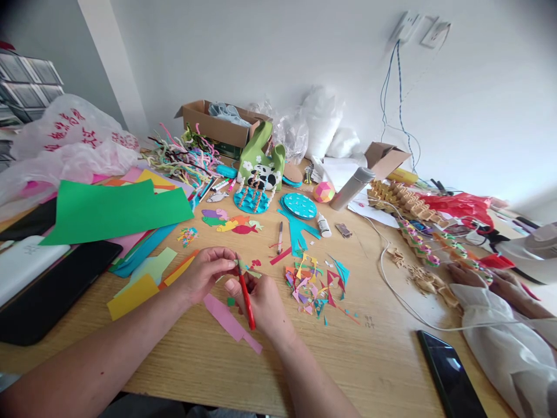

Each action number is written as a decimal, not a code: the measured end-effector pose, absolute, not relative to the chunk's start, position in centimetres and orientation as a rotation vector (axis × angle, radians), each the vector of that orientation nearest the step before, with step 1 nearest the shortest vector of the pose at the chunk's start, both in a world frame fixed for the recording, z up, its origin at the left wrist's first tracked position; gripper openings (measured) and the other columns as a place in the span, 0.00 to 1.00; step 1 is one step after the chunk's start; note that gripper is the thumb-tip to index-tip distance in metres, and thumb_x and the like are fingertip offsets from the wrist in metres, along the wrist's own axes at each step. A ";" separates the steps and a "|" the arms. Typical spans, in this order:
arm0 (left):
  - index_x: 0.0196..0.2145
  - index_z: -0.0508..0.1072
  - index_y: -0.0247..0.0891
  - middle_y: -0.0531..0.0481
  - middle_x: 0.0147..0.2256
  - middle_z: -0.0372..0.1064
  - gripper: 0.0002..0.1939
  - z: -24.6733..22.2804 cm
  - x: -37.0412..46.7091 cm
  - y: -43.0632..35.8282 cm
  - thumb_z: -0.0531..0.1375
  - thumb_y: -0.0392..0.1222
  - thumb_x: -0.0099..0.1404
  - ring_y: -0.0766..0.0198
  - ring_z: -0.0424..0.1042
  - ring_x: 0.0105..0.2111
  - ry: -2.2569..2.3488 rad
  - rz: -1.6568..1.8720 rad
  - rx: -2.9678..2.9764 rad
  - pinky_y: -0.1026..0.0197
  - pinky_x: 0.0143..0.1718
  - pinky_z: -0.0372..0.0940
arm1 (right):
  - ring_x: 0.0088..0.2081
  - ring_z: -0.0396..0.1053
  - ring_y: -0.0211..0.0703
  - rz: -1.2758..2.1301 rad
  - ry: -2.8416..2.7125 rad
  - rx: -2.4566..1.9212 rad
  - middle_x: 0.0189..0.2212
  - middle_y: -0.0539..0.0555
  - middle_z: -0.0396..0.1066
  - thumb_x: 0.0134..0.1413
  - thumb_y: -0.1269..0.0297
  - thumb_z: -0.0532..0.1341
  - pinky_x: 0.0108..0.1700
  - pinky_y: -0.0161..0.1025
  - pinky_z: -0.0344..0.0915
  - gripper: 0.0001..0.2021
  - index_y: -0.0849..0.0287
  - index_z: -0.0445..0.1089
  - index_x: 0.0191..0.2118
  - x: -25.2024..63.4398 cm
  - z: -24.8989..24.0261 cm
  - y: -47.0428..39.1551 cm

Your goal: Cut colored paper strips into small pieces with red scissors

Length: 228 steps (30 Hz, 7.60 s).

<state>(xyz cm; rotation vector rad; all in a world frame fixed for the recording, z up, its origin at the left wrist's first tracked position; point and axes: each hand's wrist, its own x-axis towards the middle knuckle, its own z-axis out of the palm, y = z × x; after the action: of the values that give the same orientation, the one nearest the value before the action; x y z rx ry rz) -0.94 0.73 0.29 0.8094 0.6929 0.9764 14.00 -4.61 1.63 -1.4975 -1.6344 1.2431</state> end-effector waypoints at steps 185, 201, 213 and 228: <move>0.23 0.70 0.34 0.47 0.29 0.73 0.06 1.0 -1.4 1.1 0.65 0.37 0.47 0.65 0.69 0.28 0.724 0.941 0.882 0.61 0.33 0.63 | 0.14 0.62 0.33 1.354 -1.509 -1.549 0.15 0.47 0.65 0.45 0.45 0.66 0.15 0.29 0.53 0.22 0.59 0.60 0.24 14.2 2.0 -4.7; 0.22 0.70 0.33 0.49 0.27 0.72 0.06 1.0 -1.3 1.1 0.64 0.36 0.46 0.67 0.70 0.27 0.708 0.927 0.890 0.63 0.31 0.62 | 0.14 0.62 0.33 1.346 -1.510 -1.546 0.15 0.47 0.65 0.45 0.46 0.66 0.15 0.28 0.54 0.21 0.58 0.59 0.24 14.1 2.0 -4.6; 0.22 0.70 0.33 0.49 0.26 0.73 0.06 1.1 -1.3 1.2 0.64 0.36 0.44 0.67 0.69 0.26 0.720 0.927 0.854 0.64 0.30 0.62 | 0.13 0.61 0.33 1.368 -1.489 -1.556 0.13 0.46 0.64 0.43 0.46 0.67 0.14 0.27 0.54 0.22 0.58 0.59 0.23 14.1 2.0 -4.5; 0.23 0.71 0.33 0.51 0.24 0.72 0.08 0.7 -1.1 1.2 0.66 0.35 0.43 0.65 0.71 0.26 0.687 0.932 0.721 0.63 0.30 0.63 | 0.13 0.62 0.33 1.330 -1.485 -1.568 0.13 0.47 0.65 0.45 0.46 0.66 0.14 0.27 0.52 0.22 0.59 0.59 0.23 14.2 1.7 -4.2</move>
<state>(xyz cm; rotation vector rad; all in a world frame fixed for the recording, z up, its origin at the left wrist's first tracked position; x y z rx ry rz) -1.15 1.24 0.74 0.7206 0.6873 0.9316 14.21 -4.19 1.73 -1.5678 -1.4848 1.3300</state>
